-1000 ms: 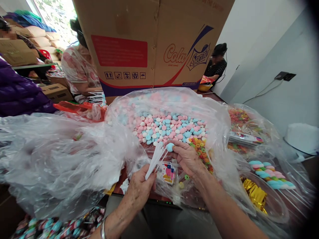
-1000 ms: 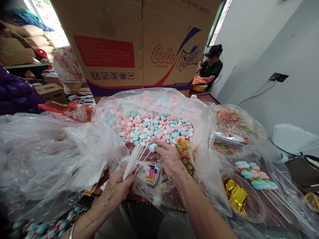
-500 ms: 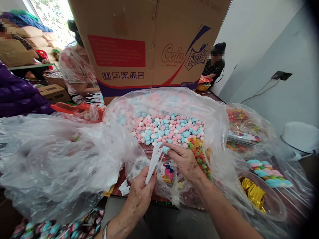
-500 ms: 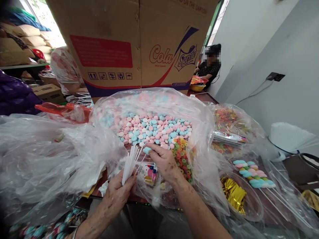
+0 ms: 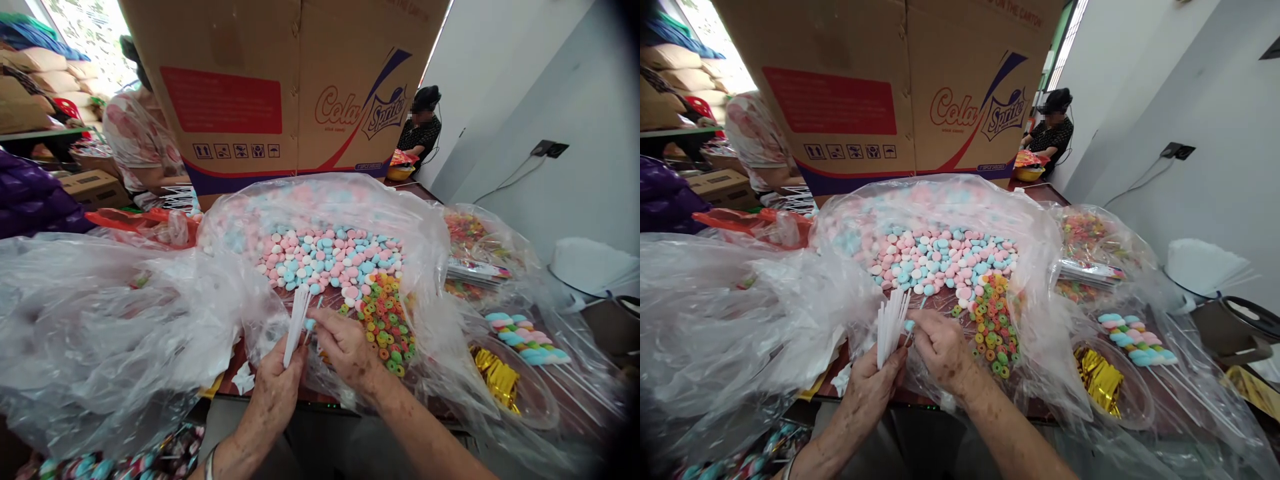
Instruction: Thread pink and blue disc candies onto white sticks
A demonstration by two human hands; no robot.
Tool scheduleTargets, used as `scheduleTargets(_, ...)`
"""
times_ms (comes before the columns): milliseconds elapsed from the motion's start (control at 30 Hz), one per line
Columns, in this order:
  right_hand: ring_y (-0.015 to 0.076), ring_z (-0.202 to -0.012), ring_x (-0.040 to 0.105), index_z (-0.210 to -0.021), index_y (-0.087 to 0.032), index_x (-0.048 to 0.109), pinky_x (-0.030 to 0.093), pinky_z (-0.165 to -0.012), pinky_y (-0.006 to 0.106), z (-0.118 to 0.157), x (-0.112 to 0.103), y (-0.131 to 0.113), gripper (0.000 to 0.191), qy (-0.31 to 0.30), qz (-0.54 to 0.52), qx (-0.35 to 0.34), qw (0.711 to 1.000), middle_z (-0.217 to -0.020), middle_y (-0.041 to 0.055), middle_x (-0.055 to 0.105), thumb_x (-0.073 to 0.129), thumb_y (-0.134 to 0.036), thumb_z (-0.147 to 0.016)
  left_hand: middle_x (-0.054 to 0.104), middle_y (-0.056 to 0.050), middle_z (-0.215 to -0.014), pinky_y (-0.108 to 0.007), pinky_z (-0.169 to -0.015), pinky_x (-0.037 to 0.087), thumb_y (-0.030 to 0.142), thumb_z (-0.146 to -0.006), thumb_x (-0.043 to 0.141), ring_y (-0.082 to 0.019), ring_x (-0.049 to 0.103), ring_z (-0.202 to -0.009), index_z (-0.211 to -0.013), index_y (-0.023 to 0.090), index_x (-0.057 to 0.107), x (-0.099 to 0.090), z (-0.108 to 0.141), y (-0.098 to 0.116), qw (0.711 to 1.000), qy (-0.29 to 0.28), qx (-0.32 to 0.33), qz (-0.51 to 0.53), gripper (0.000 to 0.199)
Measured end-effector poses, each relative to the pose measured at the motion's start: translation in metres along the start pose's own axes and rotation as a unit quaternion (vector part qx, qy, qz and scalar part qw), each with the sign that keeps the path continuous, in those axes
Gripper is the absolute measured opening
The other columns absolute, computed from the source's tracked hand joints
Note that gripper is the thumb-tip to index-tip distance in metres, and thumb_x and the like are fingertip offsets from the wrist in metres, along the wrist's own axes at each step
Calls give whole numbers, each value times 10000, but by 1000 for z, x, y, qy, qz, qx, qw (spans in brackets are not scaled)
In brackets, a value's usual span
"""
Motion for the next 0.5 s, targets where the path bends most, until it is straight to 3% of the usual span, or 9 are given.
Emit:
scheduleTargets(200, 199, -994, 679, -1186, -175, 669, 541, -878, 322, 6, 7, -9, 370, -67, 32, 11, 997, -1079, 98, 719, 420, -157, -912, 427, 61, -445, -227, -448, 309, 377, -808, 591, -119, 389, -451, -666, 185, 604, 1, -3, 8, 999, 21, -12, 29, 239)
scheduleTargets(300, 194, -1026, 671, -1271, -214, 623, 533, -891, 320, 4, -8, -6, 380, -112, 11, 57, 992, -1133, 60, 713, 444, -224, -936, 411, 73, -435, -218, -414, 266, 373, -801, 599, -101, 348, -414, -659, 186, 584, 0, -5, 9, 999, 27, -19, 40, 235)
scheduleTargets(367, 183, -981, 683, -1347, -230, 556, 546, -841, 306, -1, -26, 2, 408, -96, 26, 124, 987, -1128, 40, 717, 437, -279, -960, 411, 77, -439, -212, -398, 234, 387, -810, 602, -87, 325, -401, -632, 190, 547, -1, -8, 6, 998, 30, -24, 47, 271)
scheduleTargets(433, 185, -945, 683, -1358, -217, 539, 543, -802, 304, -7, -46, 14, 408, -45, 120, 185, 974, -1118, 50, 716, 412, -286, -976, 414, 74, -437, -209, -385, 204, 410, -824, 599, -76, 308, -389, -581, 192, 500, -2, -10, 2, 998, 24, -29, 46, 341)
scheduleTargets(500, 201, -985, 656, -1266, -192, 611, 513, -826, 308, -15, -60, 26, 353, -54, 271, 184, 943, -1127, 77, 700, 425, -222, -968, 400, 74, -426, -209, -379, 186, 424, -835, 591, -71, 298, -381, -546, 192, 478, -3, -11, -3, 999, 10, -31, 39, 387)
Point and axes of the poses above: each hand's wrist, its own z-axis away from the middle knuckle, its own x-axis out of the palm, y = z × x, the point moved 1 cm from there along -z, towards the middle knuckle
